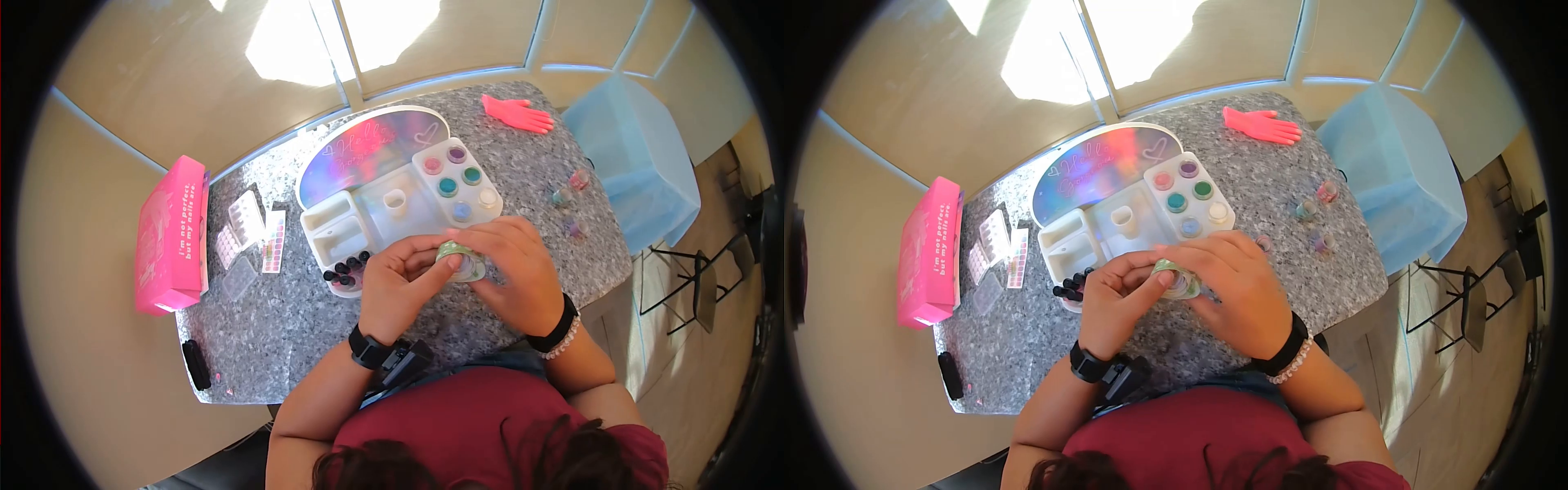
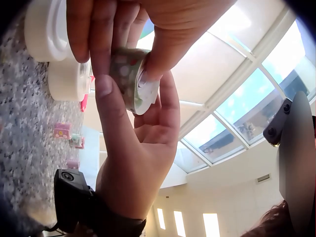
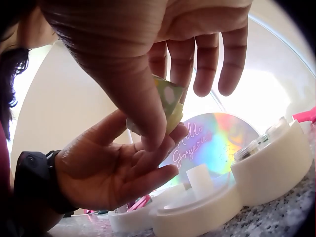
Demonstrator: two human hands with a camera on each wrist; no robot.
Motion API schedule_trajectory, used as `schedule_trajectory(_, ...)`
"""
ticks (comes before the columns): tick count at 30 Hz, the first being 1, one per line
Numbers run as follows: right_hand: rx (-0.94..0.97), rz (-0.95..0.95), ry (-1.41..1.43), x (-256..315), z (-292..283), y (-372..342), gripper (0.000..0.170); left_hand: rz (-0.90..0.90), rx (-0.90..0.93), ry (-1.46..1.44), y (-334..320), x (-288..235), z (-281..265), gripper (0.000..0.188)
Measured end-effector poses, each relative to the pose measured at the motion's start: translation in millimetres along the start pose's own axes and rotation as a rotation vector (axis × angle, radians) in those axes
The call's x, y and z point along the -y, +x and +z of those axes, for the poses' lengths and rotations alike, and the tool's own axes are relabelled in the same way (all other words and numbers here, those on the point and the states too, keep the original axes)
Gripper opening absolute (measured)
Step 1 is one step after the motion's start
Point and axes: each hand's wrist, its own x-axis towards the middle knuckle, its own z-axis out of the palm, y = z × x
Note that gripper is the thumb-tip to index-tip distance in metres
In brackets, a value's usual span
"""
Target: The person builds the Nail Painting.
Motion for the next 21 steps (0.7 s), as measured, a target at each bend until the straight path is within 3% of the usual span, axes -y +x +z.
schedule_trajectory(8,-0.066,0.004,0.002,-1,8,-3,0.055,0.015,0.020,-0.004,-1,-6,-5,0.037)
schedule_trajectory(16,0.007,-0.016,0.099,12,6,9,0.062,0.035,-0.055,-0.026,-3,-11,-12,0.044)
schedule_trajectory(21,-0.011,-0.030,0.134,2,12,3,0.058,0.001,0.024,-0.012,-3,-12,-14,0.043)
